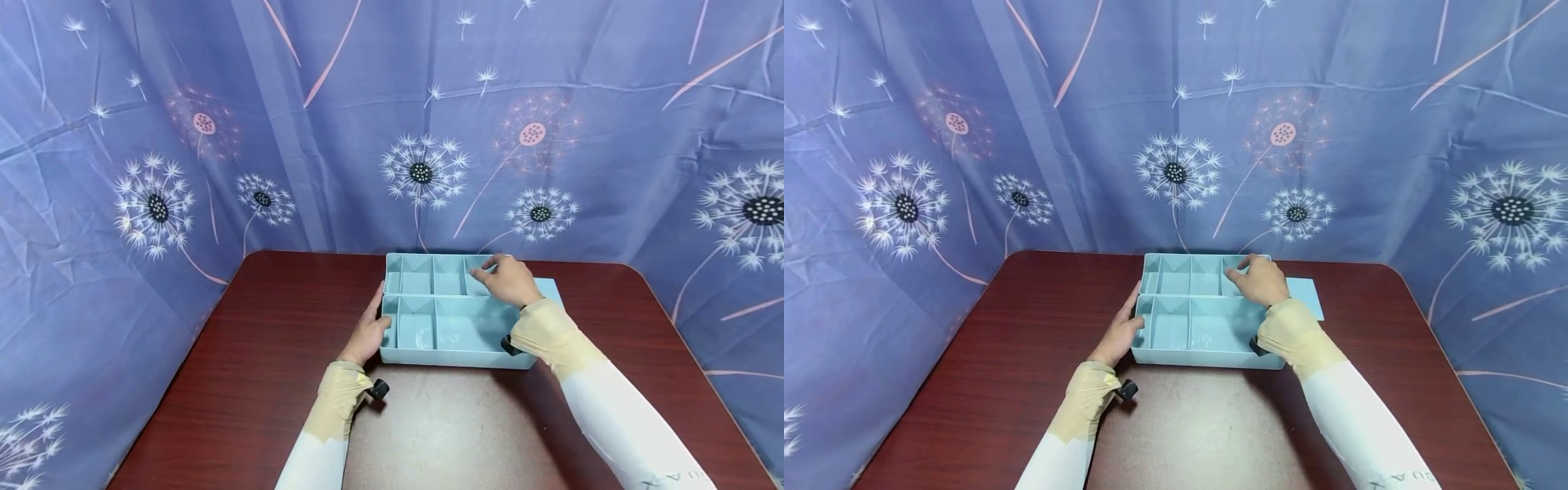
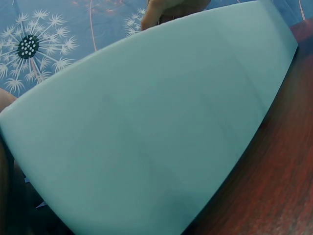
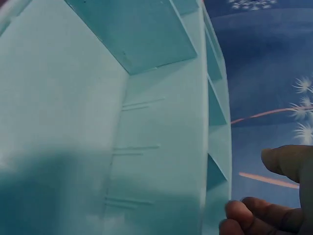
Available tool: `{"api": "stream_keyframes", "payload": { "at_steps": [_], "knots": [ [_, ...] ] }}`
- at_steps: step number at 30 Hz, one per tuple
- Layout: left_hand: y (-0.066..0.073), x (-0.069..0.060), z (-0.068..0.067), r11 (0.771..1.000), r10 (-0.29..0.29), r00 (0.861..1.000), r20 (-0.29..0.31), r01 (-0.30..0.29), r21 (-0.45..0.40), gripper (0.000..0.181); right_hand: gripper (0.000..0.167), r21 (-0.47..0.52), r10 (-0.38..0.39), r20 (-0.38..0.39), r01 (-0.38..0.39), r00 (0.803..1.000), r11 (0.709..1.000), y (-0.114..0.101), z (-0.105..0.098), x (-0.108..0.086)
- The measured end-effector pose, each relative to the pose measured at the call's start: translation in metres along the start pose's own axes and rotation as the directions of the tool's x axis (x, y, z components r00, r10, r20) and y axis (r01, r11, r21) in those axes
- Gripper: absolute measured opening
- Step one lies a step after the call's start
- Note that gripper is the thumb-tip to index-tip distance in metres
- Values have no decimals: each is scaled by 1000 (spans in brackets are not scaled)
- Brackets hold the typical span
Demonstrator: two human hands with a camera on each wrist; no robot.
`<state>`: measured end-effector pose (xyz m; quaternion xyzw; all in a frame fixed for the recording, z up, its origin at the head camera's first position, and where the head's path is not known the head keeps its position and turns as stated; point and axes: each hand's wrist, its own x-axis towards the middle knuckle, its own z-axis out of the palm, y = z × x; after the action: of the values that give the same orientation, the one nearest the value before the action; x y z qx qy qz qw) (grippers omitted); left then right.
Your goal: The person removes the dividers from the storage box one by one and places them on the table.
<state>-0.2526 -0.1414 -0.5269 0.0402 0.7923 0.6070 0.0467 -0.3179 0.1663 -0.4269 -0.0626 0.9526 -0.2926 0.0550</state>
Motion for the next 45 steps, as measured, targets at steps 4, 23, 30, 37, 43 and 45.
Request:
{"api": "stream_keyframes", "payload": {
  "at_steps": [4,23,30,37,43,45],
  "knots": [
    [1,0,-1,1000,3,1000,-4,-3,-4,85,57,-35,24,48,-22,999,999,-6,9,9],
    [1,-2,0,1000,-4,1000,-1,4,11,84,65,-128,97,120,-82,988,988,-16,44,30],
    [2,-1,1,1000,0,1000,-6,0,12,84,62,-142,54,120,-37,991,989,-13,47,31],
    [-1,0,0,1000,-2,1000,-1,2,14,84,61,-112,55,114,-42,992,993,-13,49,30],
    [-1,2,0,1000,5,1000,-4,-5,6,84,61,-99,55,100,-45,993,994,-11,50,31],
    [-2,2,0,1000,4,1000,-4,-4,5,85,61,-101,49,89,-39,995,994,-10,50,31]
  ]
}}
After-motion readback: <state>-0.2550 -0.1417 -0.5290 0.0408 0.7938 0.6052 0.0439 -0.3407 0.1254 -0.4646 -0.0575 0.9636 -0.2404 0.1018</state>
